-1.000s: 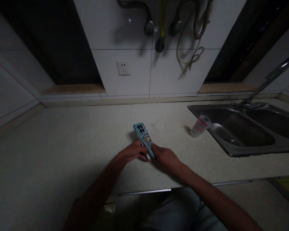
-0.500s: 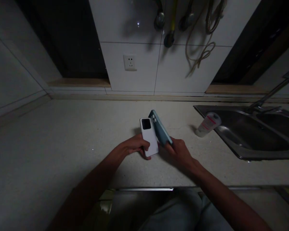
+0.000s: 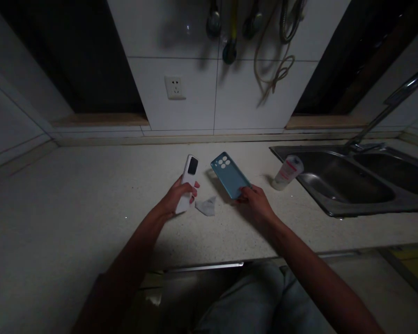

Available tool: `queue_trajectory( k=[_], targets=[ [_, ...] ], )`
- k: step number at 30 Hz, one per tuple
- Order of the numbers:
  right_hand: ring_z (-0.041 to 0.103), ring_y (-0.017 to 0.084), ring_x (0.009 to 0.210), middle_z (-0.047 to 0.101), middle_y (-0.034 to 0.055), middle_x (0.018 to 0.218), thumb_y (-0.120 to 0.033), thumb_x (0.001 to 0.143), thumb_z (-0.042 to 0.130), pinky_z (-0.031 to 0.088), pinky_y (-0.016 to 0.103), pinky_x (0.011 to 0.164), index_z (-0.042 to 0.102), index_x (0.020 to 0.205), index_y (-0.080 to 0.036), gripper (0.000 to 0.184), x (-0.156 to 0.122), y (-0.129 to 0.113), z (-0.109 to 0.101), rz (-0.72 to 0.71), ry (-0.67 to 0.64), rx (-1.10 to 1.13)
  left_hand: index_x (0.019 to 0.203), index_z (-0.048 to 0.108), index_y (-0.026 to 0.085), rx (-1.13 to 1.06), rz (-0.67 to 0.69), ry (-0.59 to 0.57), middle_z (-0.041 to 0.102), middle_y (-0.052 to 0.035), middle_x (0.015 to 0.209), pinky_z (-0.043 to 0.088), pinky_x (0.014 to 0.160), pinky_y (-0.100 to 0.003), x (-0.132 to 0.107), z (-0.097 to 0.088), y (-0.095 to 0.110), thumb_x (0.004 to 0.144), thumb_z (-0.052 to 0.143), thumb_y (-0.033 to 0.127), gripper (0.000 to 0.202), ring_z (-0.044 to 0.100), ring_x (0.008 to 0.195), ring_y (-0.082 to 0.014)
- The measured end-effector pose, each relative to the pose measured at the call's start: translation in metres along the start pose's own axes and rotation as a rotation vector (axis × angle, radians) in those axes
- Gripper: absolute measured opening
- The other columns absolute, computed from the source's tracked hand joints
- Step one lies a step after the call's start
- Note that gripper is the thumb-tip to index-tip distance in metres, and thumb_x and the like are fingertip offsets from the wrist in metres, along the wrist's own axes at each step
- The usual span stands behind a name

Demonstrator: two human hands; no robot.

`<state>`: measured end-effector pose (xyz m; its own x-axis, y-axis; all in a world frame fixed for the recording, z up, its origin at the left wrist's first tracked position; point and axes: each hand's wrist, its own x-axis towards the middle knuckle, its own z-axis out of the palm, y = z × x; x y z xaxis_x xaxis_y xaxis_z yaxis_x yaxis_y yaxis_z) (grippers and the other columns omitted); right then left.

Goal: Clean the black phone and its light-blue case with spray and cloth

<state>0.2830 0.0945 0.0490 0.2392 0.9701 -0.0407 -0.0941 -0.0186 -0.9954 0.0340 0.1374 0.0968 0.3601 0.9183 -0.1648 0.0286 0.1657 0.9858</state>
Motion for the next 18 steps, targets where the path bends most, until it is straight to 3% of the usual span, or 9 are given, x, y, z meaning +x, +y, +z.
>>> queue_trajectory(
  k=[3, 6, 8, 13, 18],
  targets=[
    [0.061, 0.015, 0.059, 0.064, 0.0030, 0.073, -0.034, 0.065, 0.067, 0.056, 0.030, 0.056, 0.061, 0.084, -0.015, 0.027, 0.000, 0.000, 0.000, 0.023, -0.041, 0.020, 0.136, 0.046, 0.018, 0.354, 0.070, 0.301, 0.063, -0.0093, 0.106, 0.050, 0.081, -0.037, -0.003, -0.005, -0.004, 0.076, 0.059, 0.039, 0.065, 0.062, 0.088, -0.0214],
    [0.064, 0.016, 0.060, 0.066, 0.0017, 0.080, -0.027, 0.063, 0.070, 0.059, 0.032, 0.057, 0.057, 0.104, -0.018, 0.043, -0.002, 0.001, -0.001, 0.050, -0.037, 0.027, 0.148, 0.034, 0.016, 0.732, 0.031, 0.493, 0.050, -0.0199, 0.135, 0.044, 0.098, -0.044, -0.005, -0.008, -0.010, 0.082, 0.058, 0.046, 0.076, 0.055, 0.118, -0.0317],
    [0.066, 0.016, 0.060, 0.065, 0.0010, 0.083, -0.027, 0.065, 0.071, 0.061, 0.035, 0.059, 0.052, 0.109, -0.020, 0.048, -0.005, 0.005, -0.002, 0.065, -0.023, 0.016, 0.151, 0.030, 0.014, 0.936, -0.018, 0.524, 0.045, -0.0240, 0.138, 0.043, 0.098, -0.046, -0.008, -0.009, -0.014, 0.084, 0.056, 0.047, 0.079, 0.054, 0.121, -0.0358],
    [0.069, 0.019, 0.073, 0.062, 0.0033, 0.096, -0.033, 0.067, 0.071, 0.063, 0.039, 0.066, 0.047, 0.113, -0.023, 0.053, -0.018, 0.019, -0.009, -0.009, -0.005, -0.084, 0.146, 0.036, 0.007, 1.285, -0.027, 0.523, 0.052, -0.0261, 0.125, 0.045, 0.093, -0.046, -0.010, -0.010, -0.026, 0.085, 0.054, 0.053, 0.078, 0.054, 0.117, -0.0391],
    [0.066, 0.020, 0.073, 0.064, 0.0046, 0.095, -0.039, 0.072, 0.066, 0.059, 0.037, 0.066, 0.049, 0.121, -0.018, 0.056, -0.033, 0.027, -0.019, -0.076, -0.001, -0.308, 0.144, 0.038, 0.004, 1.405, -0.014, 0.547, 0.052, -0.0287, 0.125, 0.045, 0.091, -0.046, -0.007, -0.007, -0.033, 0.083, 0.054, 0.063, 0.087, 0.051, 0.118, -0.0412]
  ],
)
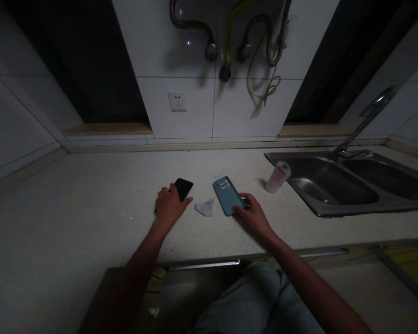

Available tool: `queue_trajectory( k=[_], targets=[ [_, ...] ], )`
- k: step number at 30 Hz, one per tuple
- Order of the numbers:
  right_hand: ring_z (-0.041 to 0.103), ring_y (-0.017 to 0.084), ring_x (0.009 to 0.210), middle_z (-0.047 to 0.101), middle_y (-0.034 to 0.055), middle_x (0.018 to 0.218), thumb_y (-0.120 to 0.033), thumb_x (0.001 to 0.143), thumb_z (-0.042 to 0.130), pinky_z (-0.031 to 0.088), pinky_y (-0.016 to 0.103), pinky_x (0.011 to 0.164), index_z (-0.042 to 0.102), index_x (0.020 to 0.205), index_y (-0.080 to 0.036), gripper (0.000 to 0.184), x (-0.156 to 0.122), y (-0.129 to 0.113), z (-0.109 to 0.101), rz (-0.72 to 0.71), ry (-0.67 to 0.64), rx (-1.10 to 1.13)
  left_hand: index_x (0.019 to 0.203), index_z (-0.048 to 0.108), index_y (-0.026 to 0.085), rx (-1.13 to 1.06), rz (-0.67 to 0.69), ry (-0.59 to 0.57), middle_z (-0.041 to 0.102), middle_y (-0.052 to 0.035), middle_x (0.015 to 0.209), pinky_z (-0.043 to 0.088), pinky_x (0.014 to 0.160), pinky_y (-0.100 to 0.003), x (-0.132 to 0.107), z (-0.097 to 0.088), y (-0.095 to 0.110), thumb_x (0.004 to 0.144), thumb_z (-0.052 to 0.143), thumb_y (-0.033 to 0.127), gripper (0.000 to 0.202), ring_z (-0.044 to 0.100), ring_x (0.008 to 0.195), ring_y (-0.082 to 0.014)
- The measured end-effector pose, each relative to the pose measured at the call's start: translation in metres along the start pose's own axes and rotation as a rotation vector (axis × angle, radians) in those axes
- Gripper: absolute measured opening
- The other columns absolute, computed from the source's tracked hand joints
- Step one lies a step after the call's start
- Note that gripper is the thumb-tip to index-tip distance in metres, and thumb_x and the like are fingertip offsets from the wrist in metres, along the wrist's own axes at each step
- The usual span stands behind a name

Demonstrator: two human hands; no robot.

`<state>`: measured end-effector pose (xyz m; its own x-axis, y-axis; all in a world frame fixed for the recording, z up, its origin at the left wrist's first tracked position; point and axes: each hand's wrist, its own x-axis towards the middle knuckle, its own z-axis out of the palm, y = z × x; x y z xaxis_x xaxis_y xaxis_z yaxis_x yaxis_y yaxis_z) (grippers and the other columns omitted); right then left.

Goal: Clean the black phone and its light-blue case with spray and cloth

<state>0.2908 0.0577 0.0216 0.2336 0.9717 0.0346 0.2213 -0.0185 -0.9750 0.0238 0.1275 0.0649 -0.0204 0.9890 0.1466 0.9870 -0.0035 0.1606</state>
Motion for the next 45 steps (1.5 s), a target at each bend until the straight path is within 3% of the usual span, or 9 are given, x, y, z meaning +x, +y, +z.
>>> queue_trajectory(
  k=[9, 13, 20, 23, 29, 32, 36, 41, 45],
  targets=[
    [0.064, 0.025, 0.099, 0.067, 0.0156, 0.118, -0.039, 0.089, 0.054, 0.049, 0.037, 0.086, 0.058, 0.127, -0.012, 0.047, -0.018, -0.016, 0.002, -0.197, 0.053, -0.681, 0.146, 0.038, 0.005, -0.025, -0.002, -0.056, 0.055, -0.0263, 0.124, 0.042, 0.097, -0.044, 0.002, 0.007, -0.003, 0.084, 0.052, 0.053, 0.079, 0.053, 0.118, -0.0381],
    [0.065, 0.026, 0.100, 0.069, 0.0151, 0.115, -0.041, 0.095, 0.050, 0.047, 0.033, 0.081, 0.059, 0.125, -0.014, 0.041, -0.022, -0.024, 0.003, -0.169, 0.040, -0.892, 0.147, 0.039, 0.008, -0.085, 0.012, -0.128, 0.056, -0.0239, 0.124, 0.042, 0.098, -0.042, 0.007, 0.007, -0.011, 0.078, 0.058, 0.046, 0.081, 0.055, 0.117, -0.0358],
    [0.065, 0.027, 0.089, 0.068, 0.0155, 0.102, -0.039, 0.099, 0.046, 0.043, 0.033, 0.068, 0.068, 0.103, -0.015, 0.033, -0.008, -0.042, -0.003, -0.138, 0.028, -1.099, 0.146, 0.040, 0.007, -0.069, 0.049, -0.138, 0.058, -0.0239, 0.124, 0.038, 0.103, -0.042, 0.015, 0.014, -0.018, 0.079, 0.060, 0.055, 0.084, 0.053, 0.120, -0.0360],
    [0.064, 0.025, 0.090, 0.067, 0.0142, 0.103, -0.037, 0.100, 0.045, 0.044, 0.032, 0.071, 0.069, 0.106, -0.016, 0.033, 0.002, -0.050, 0.002, -0.215, 0.002, -1.064, 0.144, 0.042, 0.005, -0.059, 0.048, -0.130, 0.057, -0.0245, 0.126, 0.038, 0.102, -0.042, 0.012, 0.015, -0.013, 0.081, 0.059, 0.054, 0.081, 0.052, 0.119, -0.0361],
    [0.058, 0.026, 0.104, 0.065, 0.0132, 0.114, -0.036, 0.092, 0.063, 0.044, 0.036, 0.088, 0.071, 0.110, -0.018, 0.027, 0.020, -0.059, 0.042, -0.630, -0.381, -1.006, 0.146, 0.039, 0.001, -0.017, 0.036, -0.065, 0.051, -0.0286, 0.133, 0.039, 0.097, -0.047, -0.003, 0.012, -0.001, 0.090, 0.050, 0.049, 0.075, 0.046, 0.122, -0.0396],
    [0.058, 0.026, 0.104, 0.066, 0.0125, 0.114, -0.034, 0.088, 0.069, 0.042, 0.038, 0.089, 0.074, 0.106, -0.018, 0.024, 0.029, -0.055, 0.063, -0.699, -0.448, -0.999, 0.145, 0.040, 0.001, 0.015, 0.038, -0.053, 0.050, -0.0297, 0.133, 0.039, 0.096, -0.050, -0.008, 0.012, 0.004, 0.093, 0.047, 0.047, 0.070, 0.045, 0.123, -0.0408],
    [0.060, 0.023, 0.092, 0.069, 0.0091, 0.094, -0.025, 0.090, 0.067, 0.042, 0.036, 0.083, 0.078, 0.088, -0.019, 0.012, 0.039, -0.047, 0.070, -0.747, -0.399, -0.860, 0.142, 0.045, 0.004, 0.075, 0.063, -0.024, 0.053, -0.0291, 0.130, 0.040, 0.094, -0.051, -0.009, 0.016, 0.005, 0.095, 0.044, 0.046, 0.063, 0.046, 0.122, -0.0400],
    [0.063, 0.019, 0.082, 0.069, 0.0052, 0.083, -0.034, 0.091, 0.065, 0.046, 0.032, 0.075, 0.076, 0.086, -0.020, 0.018, 0.044, -0.041, 0.045, -0.673, -0.165, -0.297, 0.141, 0.047, 0.004, 0.068, 0.081, 0.056, 0.052, -0.0301, 0.135, 0.039, 0.095, -0.056, -0.011, 0.018, 0.007, 0.095, 0.041, 0.050, 0.065, 0.046, 0.123, -0.0421],
    [0.061, 0.017, 0.068, 0.069, 0.0028, 0.077, -0.042, 0.089, 0.065, 0.046, 0.029, 0.062, 0.074, 0.085, -0.020, 0.024, 0.042, -0.035, 0.024, -0.498, -0.060, -0.075, 0.145, 0.042, 0.007, -0.294, 0.291, 0.185, 0.040, -0.0269, 0.150, 0.030, 0.110, -0.056, -0.019, 0.017, 0.032, 0.095, 0.047, 0.048, 0.065, 0.032, 0.141, -0.0396]
  ],
)
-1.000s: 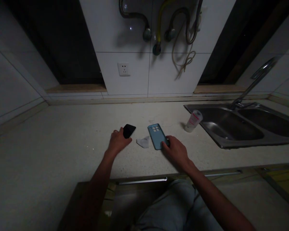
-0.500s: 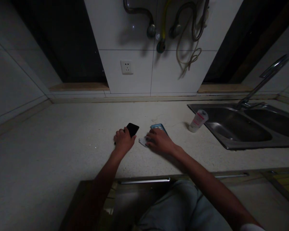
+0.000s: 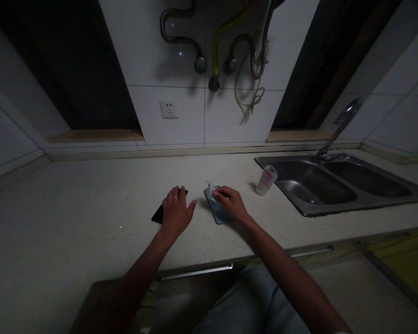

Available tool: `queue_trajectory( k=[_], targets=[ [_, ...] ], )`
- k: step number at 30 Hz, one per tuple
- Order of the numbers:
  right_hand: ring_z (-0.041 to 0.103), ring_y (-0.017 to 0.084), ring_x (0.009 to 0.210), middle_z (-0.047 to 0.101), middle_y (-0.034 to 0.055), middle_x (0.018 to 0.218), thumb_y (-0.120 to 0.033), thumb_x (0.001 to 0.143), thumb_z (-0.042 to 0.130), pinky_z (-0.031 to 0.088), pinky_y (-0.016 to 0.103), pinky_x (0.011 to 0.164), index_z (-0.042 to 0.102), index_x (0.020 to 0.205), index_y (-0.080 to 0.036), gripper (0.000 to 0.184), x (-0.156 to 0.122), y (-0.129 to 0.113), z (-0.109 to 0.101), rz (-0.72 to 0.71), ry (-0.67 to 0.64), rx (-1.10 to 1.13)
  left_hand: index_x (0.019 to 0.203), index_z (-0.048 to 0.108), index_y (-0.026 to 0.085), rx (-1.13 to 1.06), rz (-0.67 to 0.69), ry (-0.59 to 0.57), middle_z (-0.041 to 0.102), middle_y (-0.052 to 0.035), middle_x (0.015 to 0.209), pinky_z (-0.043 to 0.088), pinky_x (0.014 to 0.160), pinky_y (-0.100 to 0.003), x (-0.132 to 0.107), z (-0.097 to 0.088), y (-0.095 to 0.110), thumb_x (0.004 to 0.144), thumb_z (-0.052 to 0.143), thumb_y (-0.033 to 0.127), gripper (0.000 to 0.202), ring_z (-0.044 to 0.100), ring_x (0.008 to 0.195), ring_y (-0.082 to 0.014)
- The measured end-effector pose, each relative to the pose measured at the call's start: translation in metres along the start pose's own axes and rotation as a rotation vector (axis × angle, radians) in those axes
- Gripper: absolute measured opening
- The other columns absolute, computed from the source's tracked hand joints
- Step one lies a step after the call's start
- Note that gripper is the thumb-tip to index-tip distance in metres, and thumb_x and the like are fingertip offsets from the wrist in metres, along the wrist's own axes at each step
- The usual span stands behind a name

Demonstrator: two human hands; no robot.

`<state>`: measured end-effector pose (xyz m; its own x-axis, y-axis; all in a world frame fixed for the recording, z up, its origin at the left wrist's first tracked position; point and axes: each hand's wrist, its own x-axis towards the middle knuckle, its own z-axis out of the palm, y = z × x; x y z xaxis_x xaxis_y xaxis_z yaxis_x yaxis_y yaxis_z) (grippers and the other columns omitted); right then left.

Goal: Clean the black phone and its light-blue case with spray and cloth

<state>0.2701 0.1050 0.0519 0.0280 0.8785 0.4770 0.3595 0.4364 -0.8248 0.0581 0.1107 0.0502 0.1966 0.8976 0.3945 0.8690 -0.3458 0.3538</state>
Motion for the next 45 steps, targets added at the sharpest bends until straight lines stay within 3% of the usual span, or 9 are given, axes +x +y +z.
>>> queue_trajectory(
  k=[5, 8, 14, 20, 25, 30, 34, 40, 45],
  targets=[
    [0.062, 0.020, 0.074, 0.070, 0.0047, 0.080, -0.041, 0.088, 0.064, 0.049, 0.032, 0.069, 0.071, 0.086, -0.021, 0.021, -0.012, 0.007, -0.011, -0.244, -0.005, -0.143, 0.137, 0.050, 0.018, -0.902, 0.016, -0.279, 0.066, -0.0140, 0.119, 0.053, 0.079, -0.035, 0.010, 0.021, 0.053, 0.087, 0.061, 0.052, 0.062, 0.065, 0.098, -0.0247],
    [0.061, 0.021, 0.076, 0.068, 0.0065, 0.082, -0.033, 0.091, 0.060, 0.050, 0.035, 0.071, 0.068, 0.094, -0.021, 0.015, -0.017, 0.008, -0.019, -0.404, 0.052, -0.307, 0.097, 0.067, 0.016, -1.115, -0.032, -0.388, 0.066, -0.0038, 0.076, 0.045, 0.052, -0.026, 0.025, 0.030, 0.076, 0.084, 0.063, 0.055, 0.041, 0.057, 0.055, -0.0140],
    [0.062, 0.023, 0.082, 0.063, 0.0061, 0.091, -0.031, 0.086, 0.064, 0.053, 0.043, 0.078, 0.053, 0.121, -0.023, 0.037, -0.026, 0.015, -0.070, -0.589, 0.498, -0.460, 0.094, 0.066, 0.013, -1.521, -0.231, -0.389, 0.069, -0.0076, 0.075, 0.043, 0.045, -0.022, 0.051, 0.028, 0.082, 0.086, 0.064, 0.052, 0.039, 0.063, 0.056, -0.0147],
    [0.055, 0.034, 0.111, 0.052, 0.0142, 0.116, -0.049, 0.083, 0.065, 0.047, 0.057, 0.094, 0.043, 0.128, -0.023, 0.057, -0.027, 0.028, -0.142, -0.374, 0.992, -0.675, 0.103, 0.062, 0.010, -1.811, -0.571, -0.834, 0.072, -0.0182, 0.091, 0.053, 0.056, -0.028, 0.054, 0.034, 0.071, 0.095, 0.048, 0.035, 0.029, 0.072, 0.072, -0.0232],
    [0.044, 0.037, 0.132, 0.044, 0.0187, 0.142, -0.062, 0.065, 0.079, 0.039, 0.060, 0.105, 0.028, 0.145, -0.024, 0.102, -0.014, 0.047, -0.159, 0.023, 0.735, -0.470, 0.099, 0.058, 0.011, -1.918, -0.634, -0.806, 0.072, -0.0208, 0.102, 0.058, 0.080, -0.039, 0.052, 0.043, 0.070, 0.085, 0.047, 0.012, 0.017, 0.074, 0.092, -0.0295],
    [0.067, 0.029, 0.093, 0.069, 0.0100, 0.102, -0.060, 0.068, 0.073, 0.052, 0.052, 0.088, 0.059, 0.119, -0.021, 0.066, 0.001, 0.070, -0.156, 0.340, 0.492, -0.417, 0.096, 0.061, 0.009, -1.876, -0.657, -0.731, 0.073, -0.0187, 0.100, 0.054, 0.092, -0.044, 0.049, 0.049, 0.066, 0.084, 0.049, 0.006, 0.017, 0.073, 0.096, -0.0294],
    [0.068, 0.029, 0.082, 0.069, 0.0079, 0.078, -0.059, 0.069, 0.072, 0.053, 0.053, 0.085, 0.069, 0.082, -0.019, 0.042, 0.012, 0.062, -0.154, 0.322, 0.511, -0.420, 0.108, 0.064, 0.009, -1.919, -0.598, -0.778, 0.071, -0.0193, 0.111, 0.049, 0.101, -0.049, 0.051, 0.049, 0.062, 0.090, 0.053, 0.020, 0.024, 0.070, 0.104, -0.0304],
    [0.071, 0.028, 0.092, 0.073, 0.0071, 0.096, -0.062, 0.066, 0.077, 0.059, 0.048, 0.080, 0.066, 0.097, -0.021, 0.053, 0.038, 0.035, -0.110, 0.037, 0.535, 0.241, 0.112, 0.063, 0.008, -1.986, -0.692, -0.804, 0.072, -0.0178, 0.108, 0.045, 0.105, -0.047, 0.053, 0.050, 0.060, 0.084, 0.049, 0.015, 0.032, 0.068, 0.109, -0.0285],
    [0.072, 0.029, 0.096, 0.075, 0.0085, 0.098, -0.050, 0.071, 0.081, 0.058, 0.050, 0.088, 0.070, 0.101, -0.021, 0.043, 0.039, 0.015, -0.064, -0.034, 0.354, 0.340, 0.109, 0.062, 0.010, -2.058, -0.762, -0.667, 0.072, -0.0138, 0.099, 0.049, 0.100, -0.043, 0.057, 0.048, 0.061, 0.072, 0.047, 0.005, 0.041, 0.069, 0.100, -0.0245]
  ],
)
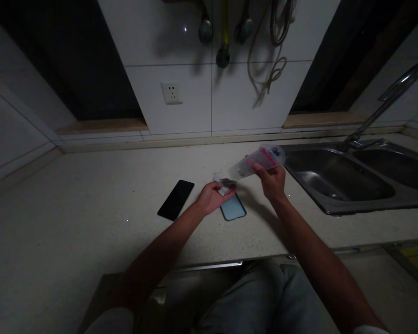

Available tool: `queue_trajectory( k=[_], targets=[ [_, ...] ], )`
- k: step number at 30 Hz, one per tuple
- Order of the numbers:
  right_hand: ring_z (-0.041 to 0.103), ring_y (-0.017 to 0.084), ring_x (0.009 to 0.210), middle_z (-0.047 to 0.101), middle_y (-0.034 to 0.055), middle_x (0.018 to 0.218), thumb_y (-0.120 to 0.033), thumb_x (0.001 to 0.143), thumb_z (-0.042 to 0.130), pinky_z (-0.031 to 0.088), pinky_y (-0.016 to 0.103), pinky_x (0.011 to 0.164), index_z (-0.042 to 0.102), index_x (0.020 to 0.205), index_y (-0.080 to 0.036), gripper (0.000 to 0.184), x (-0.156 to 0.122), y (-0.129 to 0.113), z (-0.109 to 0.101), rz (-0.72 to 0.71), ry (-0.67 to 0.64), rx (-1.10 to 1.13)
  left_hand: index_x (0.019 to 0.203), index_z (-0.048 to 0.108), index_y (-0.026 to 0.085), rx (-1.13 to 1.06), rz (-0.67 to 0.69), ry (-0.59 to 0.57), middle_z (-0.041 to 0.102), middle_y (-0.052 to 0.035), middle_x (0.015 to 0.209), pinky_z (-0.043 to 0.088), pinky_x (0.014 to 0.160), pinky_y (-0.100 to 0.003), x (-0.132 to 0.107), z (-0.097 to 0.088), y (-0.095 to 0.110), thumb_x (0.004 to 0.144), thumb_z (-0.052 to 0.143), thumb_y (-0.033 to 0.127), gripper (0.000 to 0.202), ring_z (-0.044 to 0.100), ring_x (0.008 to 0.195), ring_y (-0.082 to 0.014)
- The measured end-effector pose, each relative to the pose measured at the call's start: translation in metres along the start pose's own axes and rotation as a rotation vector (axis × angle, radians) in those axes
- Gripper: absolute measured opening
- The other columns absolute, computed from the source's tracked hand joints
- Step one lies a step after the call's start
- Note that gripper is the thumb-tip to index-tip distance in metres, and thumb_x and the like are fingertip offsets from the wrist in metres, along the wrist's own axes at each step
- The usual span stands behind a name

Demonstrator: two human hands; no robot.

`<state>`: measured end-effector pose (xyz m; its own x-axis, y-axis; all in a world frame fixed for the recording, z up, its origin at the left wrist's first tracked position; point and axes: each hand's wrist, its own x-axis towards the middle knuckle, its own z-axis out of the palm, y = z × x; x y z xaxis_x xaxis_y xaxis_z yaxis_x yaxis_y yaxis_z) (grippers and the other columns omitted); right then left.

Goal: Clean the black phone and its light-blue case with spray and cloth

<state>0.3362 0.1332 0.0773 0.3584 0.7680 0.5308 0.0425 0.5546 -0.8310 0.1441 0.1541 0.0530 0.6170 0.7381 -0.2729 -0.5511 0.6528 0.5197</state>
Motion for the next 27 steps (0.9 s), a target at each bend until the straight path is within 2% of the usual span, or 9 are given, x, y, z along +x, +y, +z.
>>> queue_trajectory(
  k=[4, 9, 15, 20, 27],
  targets=[
    [0.074, 0.030, 0.095, 0.077, 0.0084, 0.099, -0.044, 0.070, 0.084, 0.058, 0.051, 0.091, 0.075, 0.097, -0.021, 0.037, -0.018, -0.007, 0.006, 0.068, -0.148, -0.024, 0.113, 0.062, 0.013, -0.056, 0.010, -0.020, 0.070, -0.0135, 0.102, 0.051, 0.094, -0.040, -0.001, 0.005, 0.002, 0.090, 0.046, 0.026, 0.031, 0.066, 0.100, -0.0233],
    [0.073, 0.029, 0.100, 0.078, 0.0087, 0.102, -0.043, 0.070, 0.085, 0.055, 0.050, 0.096, 0.075, 0.100, -0.021, 0.039, -0.030, -0.010, 0.006, 0.064, -0.174, -0.071, 0.119, 0.059, 0.013, -0.054, -0.055, -0.071, 0.069, -0.0136, 0.103, 0.051, 0.088, -0.039, -0.002, 0.008, -0.001, 0.098, 0.039, 0.045, 0.044, 0.065, 0.097, -0.0246],
    [0.071, 0.029, 0.106, 0.075, 0.0113, 0.112, -0.040, 0.074, 0.083, 0.054, 0.050, 0.099, 0.074, 0.106, -0.019, 0.039, -0.037, -0.014, 0.010, 0.038, -0.195, -0.022, 0.119, 0.059, 0.011, -0.066, -0.069, -0.087, 0.069, -0.0130, 0.098, 0.050, 0.088, -0.040, -0.003, 0.008, -0.003, 0.099, 0.038, 0.047, 0.046, 0.065, 0.091, -0.0243],
    [0.073, 0.029, 0.101, 0.077, 0.0097, 0.106, -0.039, 0.076, 0.081, 0.057, 0.050, 0.094, 0.076, 0.101, -0.020, 0.032, -0.038, -0.019, 0.007, 0.059, -0.186, -0.057, 0.118, 0.059, 0.011, -0.063, -0.105, -0.116, 0.069, -0.0129, 0.096, 0.049, 0.089, -0.041, -0.003, 0.007, -0.008, 0.099, 0.039, 0.047, 0.045, 0.066, 0.091, -0.0255],
    [0.075, 0.029, 0.094, 0.078, 0.0090, 0.100, -0.039, 0.071, 0.085, 0.059, 0.049, 0.090, 0.075, 0.100, -0.018, 0.037, -0.036, -0.009, 0.003, 0.041, -0.036, -0.023, 0.122, 0.057, 0.011, -0.053, -0.103, -0.119, 0.069, -0.0151, 0.102, 0.049, 0.091, -0.042, -0.004, 0.007, -0.010, 0.098, 0.041, 0.046, 0.045, 0.066, 0.095, -0.0255]
  ],
)
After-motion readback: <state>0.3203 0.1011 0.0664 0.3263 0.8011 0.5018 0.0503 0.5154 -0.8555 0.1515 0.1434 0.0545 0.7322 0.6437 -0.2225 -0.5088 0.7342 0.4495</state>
